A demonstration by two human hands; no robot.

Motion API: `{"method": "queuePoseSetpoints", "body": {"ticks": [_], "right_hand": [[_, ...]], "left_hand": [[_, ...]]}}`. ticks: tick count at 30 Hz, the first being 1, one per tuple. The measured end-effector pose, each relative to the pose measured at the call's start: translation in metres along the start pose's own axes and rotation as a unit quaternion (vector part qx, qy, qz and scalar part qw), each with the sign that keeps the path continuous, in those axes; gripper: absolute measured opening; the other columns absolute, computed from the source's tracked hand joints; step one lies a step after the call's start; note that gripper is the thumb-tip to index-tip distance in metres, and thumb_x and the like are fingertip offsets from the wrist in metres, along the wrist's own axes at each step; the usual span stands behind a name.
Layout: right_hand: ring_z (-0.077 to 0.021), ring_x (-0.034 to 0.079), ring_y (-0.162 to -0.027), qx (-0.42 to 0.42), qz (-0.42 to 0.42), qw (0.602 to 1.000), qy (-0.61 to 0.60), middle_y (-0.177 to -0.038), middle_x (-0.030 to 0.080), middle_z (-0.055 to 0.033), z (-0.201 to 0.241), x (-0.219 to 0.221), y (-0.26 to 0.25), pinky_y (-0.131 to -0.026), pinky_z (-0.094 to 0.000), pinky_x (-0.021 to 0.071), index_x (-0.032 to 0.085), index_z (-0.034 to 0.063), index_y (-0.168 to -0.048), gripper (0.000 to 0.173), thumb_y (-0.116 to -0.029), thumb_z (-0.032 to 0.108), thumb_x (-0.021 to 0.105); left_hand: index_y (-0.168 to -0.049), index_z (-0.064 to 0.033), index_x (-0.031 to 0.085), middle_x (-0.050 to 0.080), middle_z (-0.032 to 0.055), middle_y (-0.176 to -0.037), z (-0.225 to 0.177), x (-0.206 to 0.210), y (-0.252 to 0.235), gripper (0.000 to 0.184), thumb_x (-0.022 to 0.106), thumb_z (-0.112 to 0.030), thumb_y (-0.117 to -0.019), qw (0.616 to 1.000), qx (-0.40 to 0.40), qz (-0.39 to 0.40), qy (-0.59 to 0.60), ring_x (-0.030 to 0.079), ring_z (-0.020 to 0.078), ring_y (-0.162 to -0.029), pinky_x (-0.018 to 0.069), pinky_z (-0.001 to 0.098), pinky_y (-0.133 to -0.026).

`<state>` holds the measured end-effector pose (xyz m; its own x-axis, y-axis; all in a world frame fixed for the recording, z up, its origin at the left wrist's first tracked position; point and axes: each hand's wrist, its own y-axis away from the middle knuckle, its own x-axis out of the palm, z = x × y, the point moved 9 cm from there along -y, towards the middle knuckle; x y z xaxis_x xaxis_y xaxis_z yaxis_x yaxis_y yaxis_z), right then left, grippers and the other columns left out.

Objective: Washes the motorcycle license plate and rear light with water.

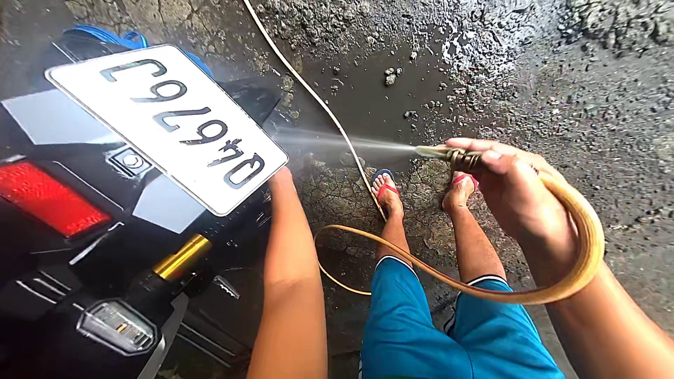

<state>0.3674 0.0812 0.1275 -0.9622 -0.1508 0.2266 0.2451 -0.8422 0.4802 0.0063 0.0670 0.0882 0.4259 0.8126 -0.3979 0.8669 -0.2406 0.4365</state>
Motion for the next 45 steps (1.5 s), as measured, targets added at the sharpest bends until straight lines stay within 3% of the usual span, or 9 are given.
{"method": "queuePoseSetpoints", "body": {"ticks": [6,11,17,20,26,31,37,41,45], "right_hand": [[-0.0066,0.068,-0.088,0.003,0.072,0.989,0.126,-0.113,0.074,0.0067,0.034,0.046,0.015,-0.071,-0.0274,0.0568,0.072,0.0218,-0.129,0.041,-0.1053,0.032,0.040],[-0.0189,0.067,-0.112,0.029,-0.035,0.998,0.046,-0.127,0.070,-0.0059,-0.011,-0.036,-0.008,-0.098,-0.0411,0.0555,0.067,0.0082,-0.131,0.048,-0.1067,0.034,0.034],[-0.0182,0.069,-0.109,0.015,0.044,0.997,0.053,-0.125,0.071,-0.0049,0.008,-0.003,-0.006,-0.093,-0.0402,0.0575,0.072,0.0084,-0.123,0.045,-0.1048,0.028,0.036],[-0.0081,0.068,-0.084,-0.008,0.094,0.992,0.088,-0.112,0.075,0.0017,0.026,0.038,0.006,-0.068,-0.0268,0.0561,0.072,0.0140,-0.126,0.041,-0.1045,0.025,0.039],[-0.0101,0.068,-0.108,0.002,-0.003,0.992,0.128,-0.124,0.072,0.0021,0.006,0.025,0.019,-0.088,-0.0333,0.0575,0.072,0.0143,-0.127,0.042,-0.1060,0.034,0.041],[-0.0186,0.067,-0.119,-0.062,0.079,0.987,0.126,-0.131,0.070,-0.0070,0.027,0.078,0.057,-0.102,-0.0399,0.0560,0.068,0.0042,-0.130,0.042,-0.1063,0.027,0.042],[-0.0090,0.068,-0.106,-0.038,0.089,0.983,0.154,-0.122,0.073,0.0004,0.037,0.066,0.059,-0.090,-0.0302,0.0574,0.069,0.0106,-0.131,0.041,-0.1065,0.028,0.040],[-0.0158,0.064,-0.125,-0.089,0.171,0.968,0.158,-0.130,0.071,-0.0028,0.050,0.096,0.080,-0.111,-0.0406,0.0507,0.069,0.0055,-0.130,0.043,-0.1063,0.028,0.040],[-0.0082,0.068,-0.109,-0.066,0.150,0.974,0.160,-0.127,0.072,-0.0002,0.064,0.100,0.078,-0.093,-0.0312,0.0564,0.070,0.0096,-0.128,0.041,-0.1054,0.029,0.042]], "left_hand": [[-0.161,-0.0141,0.024,0.033,0.0114,-0.165,0.111,-0.018,-0.118,0.063,0.052,-0.035,-0.1084,0.977,-0.099,0.137,0.131,0.039,0.0274,-0.149,0.0417,0.0486,-0.119],[-0.163,-0.0149,0.017,0.034,0.0147,-0.164,0.081,-0.074,-0.112,0.077,0.009,-0.064,-0.1049,0.963,-0.098,0.132,0.214,0.044,0.0316,-0.146,0.0394,0.0512,-0.118],[-0.158,-0.0159,0.025,0.042,0.0092,-0.156,0.055,-0.095,-0.115,0.063,0.011,-0.053,-0.1096,0.968,-0.041,0.079,0.235,0.047,0.0243,-0.141,0.0409,0.0475,-0.116],[-0.157,-0.0152,0.029,0.044,0.0073,-0.155,0.054,-0.073,-0.112,0.060,0.006,-0.046,-0.1101,0.967,0.021,0.139,0.214,0.045,0.0213,-0.141,0.0392,0.0485,-0.116],[-0.159,-0.0066,0.018,0.035,0.0160,-0.156,0.007,-0.041,-0.039,0.047,0.008,-0.013,-0.1132,0.997,-0.055,-0.011,0.060,0.044,0.0245,-0.138,0.0385,0.0377,-0.114],[-0.162,-0.0052,0.010,0.022,0.0130,-0.168,0.027,-0.018,-0.037,0.051,0.014,-0.006,-0.1121,0.989,-0.093,0.095,-0.066,0.031,0.0228,-0.151,0.0323,0.0374,-0.121],[-0.157,-0.0067,0.030,0.045,0.0172,-0.156,0.093,-0.072,-0.111,0.055,0.020,-0.039,-0.1137,0.980,-0.095,0.124,0.125,0.051,0.0287,-0.140,0.0455,0.0451,-0.113],[-0.153,-0.0026,0.035,0.050,0.0140,-0.153,0.074,-0.128,-0.069,0.052,0.021,-0.032,-0.1125,0.983,-0.064,0.087,0.151,0.052,0.0224,-0.138,0.0446,0.0390,-0.113],[-0.145,-0.0004,0.041,0.059,0.0129,-0.140,0.065,-0.175,-0.035,0.040,0.031,-0.021,-0.1127,0.982,-0.071,0.001,0.175,0.059,0.0208,-0.130,0.0478,0.0342,-0.110]]}}
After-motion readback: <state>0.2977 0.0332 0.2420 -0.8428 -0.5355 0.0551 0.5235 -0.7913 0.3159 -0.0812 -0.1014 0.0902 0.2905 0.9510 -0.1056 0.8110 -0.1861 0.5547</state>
